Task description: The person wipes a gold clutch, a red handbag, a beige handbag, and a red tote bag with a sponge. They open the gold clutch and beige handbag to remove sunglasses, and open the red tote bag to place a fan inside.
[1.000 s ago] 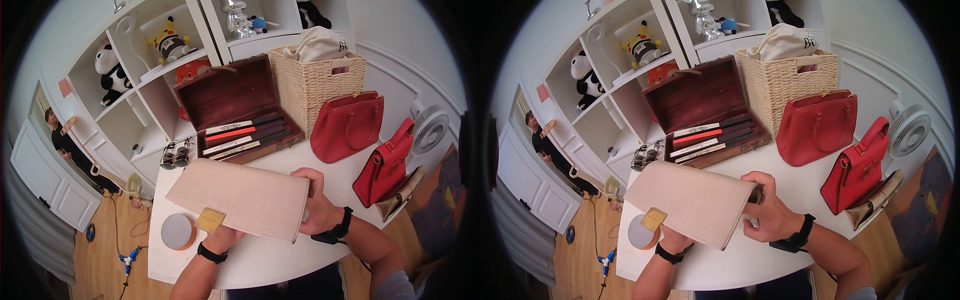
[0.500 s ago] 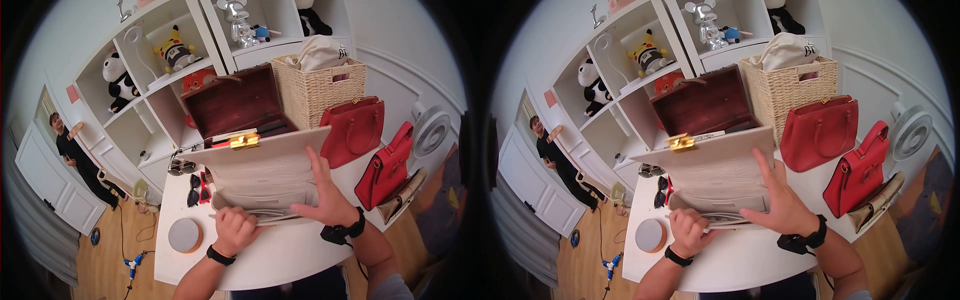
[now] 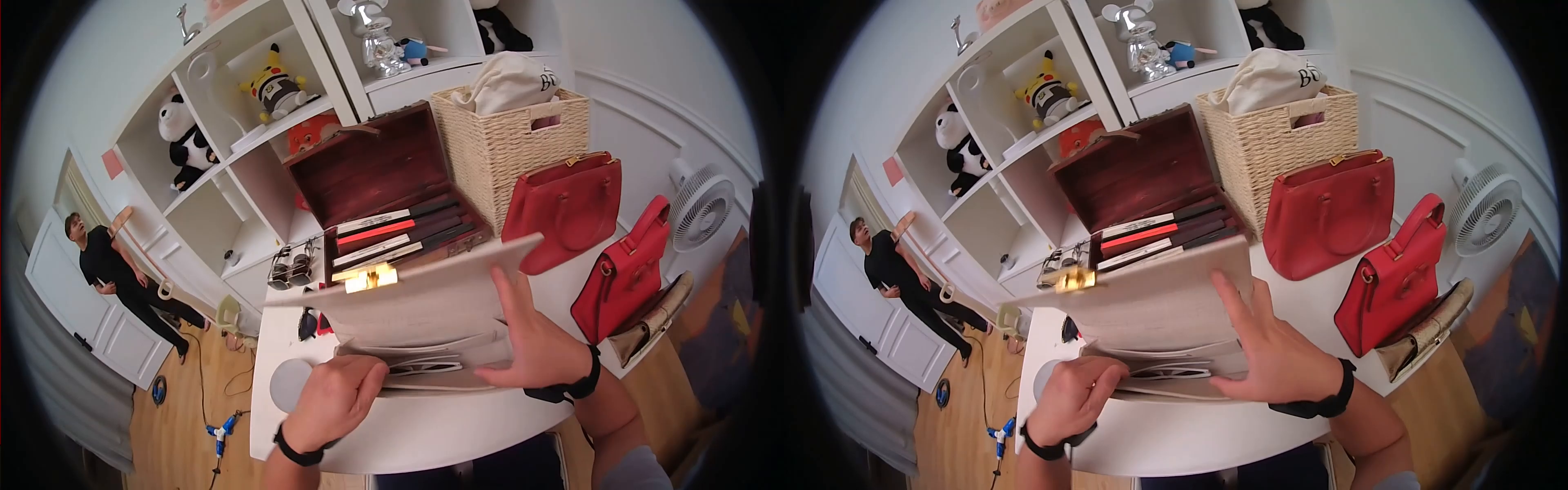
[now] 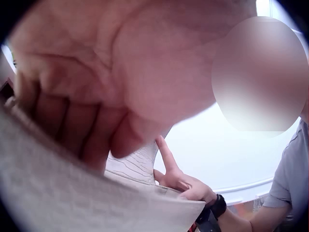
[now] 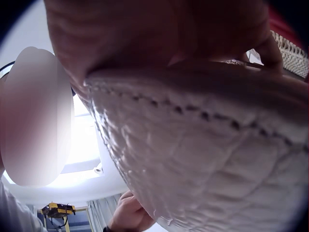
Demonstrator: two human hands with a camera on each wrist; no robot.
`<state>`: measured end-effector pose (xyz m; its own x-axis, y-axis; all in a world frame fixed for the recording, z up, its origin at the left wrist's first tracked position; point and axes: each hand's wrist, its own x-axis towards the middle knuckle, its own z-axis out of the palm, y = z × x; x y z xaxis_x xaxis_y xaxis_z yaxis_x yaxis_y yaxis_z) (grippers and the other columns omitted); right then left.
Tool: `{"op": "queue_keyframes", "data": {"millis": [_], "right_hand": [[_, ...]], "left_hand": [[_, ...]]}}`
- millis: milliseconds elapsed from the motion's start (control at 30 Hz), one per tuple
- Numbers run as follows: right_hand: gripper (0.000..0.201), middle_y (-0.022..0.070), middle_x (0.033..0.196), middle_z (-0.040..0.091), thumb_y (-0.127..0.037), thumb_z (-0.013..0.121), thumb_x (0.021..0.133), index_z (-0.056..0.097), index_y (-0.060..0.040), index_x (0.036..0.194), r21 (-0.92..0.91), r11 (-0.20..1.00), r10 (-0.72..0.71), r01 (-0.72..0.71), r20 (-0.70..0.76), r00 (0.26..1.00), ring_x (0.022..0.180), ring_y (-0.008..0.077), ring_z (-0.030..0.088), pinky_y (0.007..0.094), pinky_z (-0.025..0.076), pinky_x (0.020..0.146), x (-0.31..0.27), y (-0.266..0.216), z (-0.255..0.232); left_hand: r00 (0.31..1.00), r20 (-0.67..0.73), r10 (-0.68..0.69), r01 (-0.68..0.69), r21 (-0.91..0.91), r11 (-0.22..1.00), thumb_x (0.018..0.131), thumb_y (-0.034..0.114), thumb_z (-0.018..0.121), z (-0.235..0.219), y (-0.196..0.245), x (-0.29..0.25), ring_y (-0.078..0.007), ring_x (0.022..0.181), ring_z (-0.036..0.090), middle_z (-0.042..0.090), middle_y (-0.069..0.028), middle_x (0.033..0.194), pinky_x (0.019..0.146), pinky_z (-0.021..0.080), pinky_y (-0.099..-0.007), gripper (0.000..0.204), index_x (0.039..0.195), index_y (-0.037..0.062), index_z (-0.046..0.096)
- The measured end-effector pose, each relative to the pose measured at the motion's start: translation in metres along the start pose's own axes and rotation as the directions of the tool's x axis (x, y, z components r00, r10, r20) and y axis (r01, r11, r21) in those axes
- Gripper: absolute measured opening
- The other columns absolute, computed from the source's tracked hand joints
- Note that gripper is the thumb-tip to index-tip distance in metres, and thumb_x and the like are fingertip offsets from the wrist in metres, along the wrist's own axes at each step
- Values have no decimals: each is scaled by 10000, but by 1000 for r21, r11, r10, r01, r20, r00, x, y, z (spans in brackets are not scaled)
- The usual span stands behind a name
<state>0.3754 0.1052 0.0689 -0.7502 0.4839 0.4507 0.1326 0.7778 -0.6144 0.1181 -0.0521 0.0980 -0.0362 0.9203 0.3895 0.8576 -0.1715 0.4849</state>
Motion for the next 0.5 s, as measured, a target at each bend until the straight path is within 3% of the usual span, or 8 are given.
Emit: {"op": "queue_keyframes", "data": {"millis": [67, 100, 167, 200, 300, 367, 433, 500], "right_hand": [[1189, 330, 1332, 300, -205, 842, 723, 55, -65, 1603, -69, 995, -71, 71, -11, 997, 963, 477, 602, 442, 538, 863, -5, 0, 4], [1183, 337, 1333, 298, -209, 845, 722, 65, -54, 1598, -103, 988, -116, 113, -30, 993, 949, 487, 607, 454, 543, 852, -7, 0, 6], [1176, 344, 1334, 295, -213, 847, 722, 75, -43, 1593, -129, 980, -159, 152, -51, 986, 935, 497, 612, 466, 547, 841, -9, -1, 8], [1177, 355, 1331, 293, -210, 842, 724, 67, -42, 1593, -125, 983, -138, 133, -34, 990, 953, 514, 608, 473, 543, 854, -9, -2, 7], [1194, 384, 1338, 284, -211, 839, 722, 42, -38, 1593, -116, 989, -89, 89, 1, 996, 990, 551, 594, 478, 538, 881, -10, -3, 4], [1210, 404, 1347, 277, -216, 841, 718, 26, -36, 1594, -89, 990, -103, 106, 31, 994, 1011, 571, 583, 478, 536, 894, -8, -3, 6], [1248, 438, 1373, 258, -228, 847, 707, -10, -24, 1591, -168, 983, -72, 73, 8, 997, 1043, 599, 557, 488, 529, 916, -12, 3, 9], [1278, 460, 1434, 207, -210, 848, 690, -38, -5, 1587, -149, 985, -84, 84, 4, 996, 1202, 612, 462, 489, 489, 998, -11, 6, 11]], "left_hand": [[952, 305, 20, -49, 87, 995, 941, 119, 594, -15, 11, 12, -418, 744, 657, 679, -212, 773, 666, 523, -459, 165, 1002, -3, 687], [952, 306, 6, -36, 92, 995, 941, 119, 594, -16, 12, 16, -418, 744, 657, 679, -212, 773, 666, 523, -459, 165, 1002, -3, 687], [817, 563, -128, -18, 247, 969, 960, 150, 539, -13, 9, 26, -472, 768, 640, 668, -254, 781, 724, 530, -524, 217, 870, -16, 646], [773, 628, -90, -55, 208, 977, 934, 137, 524, -9, -1, 32, -485, 779, 644, 675, -273, 807, 740, 530, -532, 216, 842, -30, 625], [685, 706, -178, -34, 275, 961, 909, 151, 530, 1, -9, 45, -482, 815, 658, 682, -279, 826, 759, 529, -539, 223, 869, -43, 632], [495, 849, -184, -118, 275, 954, 929, 193, 527, 10, -25, 56, -478, 891, 651, 675, -293, 916, 803, 511, -539, 287, 1081, -36, 611], [443, 864, -240, -70, 300, 951, 921, 206, 521, 14, -21, 62, -467, 924, 652, 681, -287, 953, 832, 508, -532, 296, 1027, -55, 610], [404, 899, -169, -144, 245, 959, 916, 218, 522, 22, -37, 64, -451, 961, 659, 687, -288, 965, 868, 505, -520, 325, 1020, -70, 632]]}}
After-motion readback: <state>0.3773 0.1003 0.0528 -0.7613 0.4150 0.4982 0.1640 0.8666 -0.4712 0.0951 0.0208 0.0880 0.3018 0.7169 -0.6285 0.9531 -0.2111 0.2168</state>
